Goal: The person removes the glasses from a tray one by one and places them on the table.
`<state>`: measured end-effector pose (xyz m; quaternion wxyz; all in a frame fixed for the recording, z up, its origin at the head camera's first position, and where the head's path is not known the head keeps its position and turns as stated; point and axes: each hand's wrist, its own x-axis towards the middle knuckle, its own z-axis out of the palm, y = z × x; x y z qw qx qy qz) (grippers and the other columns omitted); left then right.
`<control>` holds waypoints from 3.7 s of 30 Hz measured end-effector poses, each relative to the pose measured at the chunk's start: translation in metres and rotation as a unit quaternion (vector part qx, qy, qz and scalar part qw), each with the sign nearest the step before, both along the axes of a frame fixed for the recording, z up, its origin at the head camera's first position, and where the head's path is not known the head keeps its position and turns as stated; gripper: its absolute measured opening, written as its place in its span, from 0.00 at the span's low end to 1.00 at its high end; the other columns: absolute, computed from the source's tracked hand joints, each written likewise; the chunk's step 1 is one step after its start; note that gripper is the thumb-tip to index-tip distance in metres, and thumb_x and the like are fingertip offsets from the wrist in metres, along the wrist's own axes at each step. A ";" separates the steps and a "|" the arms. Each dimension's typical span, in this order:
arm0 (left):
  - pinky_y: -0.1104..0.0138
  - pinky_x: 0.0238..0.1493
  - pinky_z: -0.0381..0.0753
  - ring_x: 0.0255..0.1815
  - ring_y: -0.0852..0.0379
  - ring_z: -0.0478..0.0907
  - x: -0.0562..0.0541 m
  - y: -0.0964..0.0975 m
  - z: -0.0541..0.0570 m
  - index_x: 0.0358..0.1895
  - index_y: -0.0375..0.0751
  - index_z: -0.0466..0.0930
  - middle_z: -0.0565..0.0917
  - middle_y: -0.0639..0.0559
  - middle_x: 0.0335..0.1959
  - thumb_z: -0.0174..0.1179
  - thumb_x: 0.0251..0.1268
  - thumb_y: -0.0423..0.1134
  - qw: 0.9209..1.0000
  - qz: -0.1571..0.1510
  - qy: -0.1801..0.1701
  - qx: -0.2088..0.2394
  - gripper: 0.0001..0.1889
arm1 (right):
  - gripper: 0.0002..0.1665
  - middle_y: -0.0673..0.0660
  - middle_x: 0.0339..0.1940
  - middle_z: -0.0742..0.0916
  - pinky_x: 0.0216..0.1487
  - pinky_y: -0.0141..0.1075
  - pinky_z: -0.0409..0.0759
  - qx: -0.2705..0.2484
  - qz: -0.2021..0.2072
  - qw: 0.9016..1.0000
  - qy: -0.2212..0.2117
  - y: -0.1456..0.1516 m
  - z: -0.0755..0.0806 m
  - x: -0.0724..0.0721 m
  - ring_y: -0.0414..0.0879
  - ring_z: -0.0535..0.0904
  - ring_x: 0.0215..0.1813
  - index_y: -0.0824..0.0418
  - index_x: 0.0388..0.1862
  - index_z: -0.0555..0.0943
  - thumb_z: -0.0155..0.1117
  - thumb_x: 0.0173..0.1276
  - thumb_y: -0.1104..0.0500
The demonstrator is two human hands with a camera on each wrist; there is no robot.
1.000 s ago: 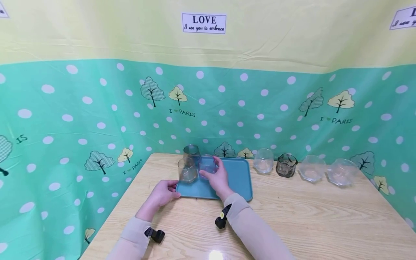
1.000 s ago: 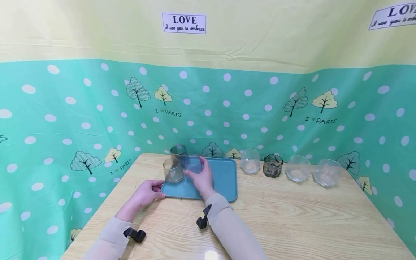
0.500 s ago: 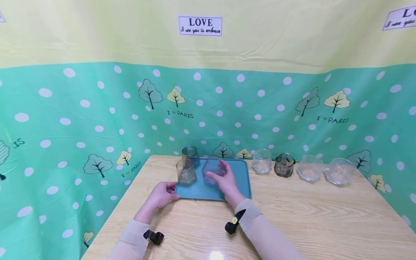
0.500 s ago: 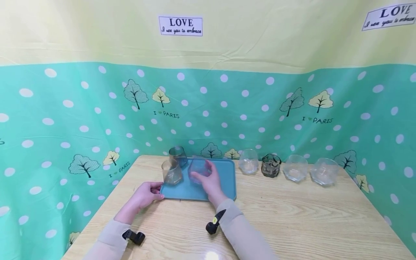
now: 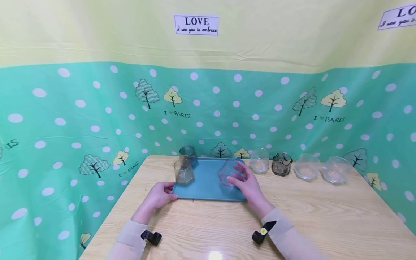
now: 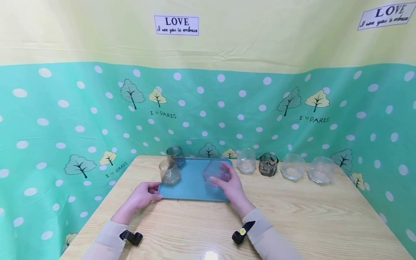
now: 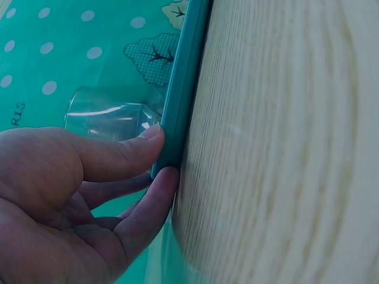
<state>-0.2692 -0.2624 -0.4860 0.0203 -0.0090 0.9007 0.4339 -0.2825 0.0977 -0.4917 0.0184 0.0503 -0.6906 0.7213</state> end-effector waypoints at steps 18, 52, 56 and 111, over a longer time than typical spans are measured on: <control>0.55 0.52 0.84 0.47 0.51 0.82 0.002 0.001 0.002 0.69 0.25 0.78 0.87 0.43 0.50 0.75 0.63 0.26 1.000 0.001 0.002 -0.014 0.30 | 0.53 0.63 0.81 0.71 0.60 0.27 0.78 0.082 0.012 0.996 0.034 0.110 -0.004 0.013 0.64 0.68 0.78 0.57 0.88 0.56 0.76 0.73 0.59; 0.56 0.51 0.83 0.47 0.50 0.81 -0.001 -0.001 -0.001 0.70 0.25 0.77 0.86 0.44 0.48 0.74 0.63 0.26 1.000 0.002 -0.009 -0.007 0.31 | 0.52 0.68 0.83 0.68 0.63 0.23 0.70 0.139 0.026 0.989 0.042 0.133 -0.013 0.012 0.66 0.68 0.76 0.62 0.87 0.57 0.75 0.72 0.60; 0.57 0.51 0.83 0.48 0.50 0.81 -0.001 -0.001 -0.001 0.70 0.25 0.77 0.86 0.43 0.50 0.74 0.63 0.27 1.000 0.004 -0.008 -0.008 0.31 | 0.53 0.69 0.83 0.66 0.63 0.23 0.70 0.135 0.038 0.989 0.042 0.134 -0.013 0.011 0.67 0.68 0.76 0.63 0.88 0.55 0.74 0.72 0.61; 0.57 0.50 0.84 0.46 0.51 0.82 0.001 -0.003 -0.001 0.69 0.24 0.78 0.86 0.44 0.47 0.75 0.61 0.25 1.000 -0.002 0.005 0.006 0.31 | 0.36 0.59 0.80 0.71 0.81 0.59 0.50 0.129 -0.219 0.932 0.259 0.068 0.038 0.037 0.56 0.55 0.84 0.65 0.70 0.80 0.80 0.62 0.69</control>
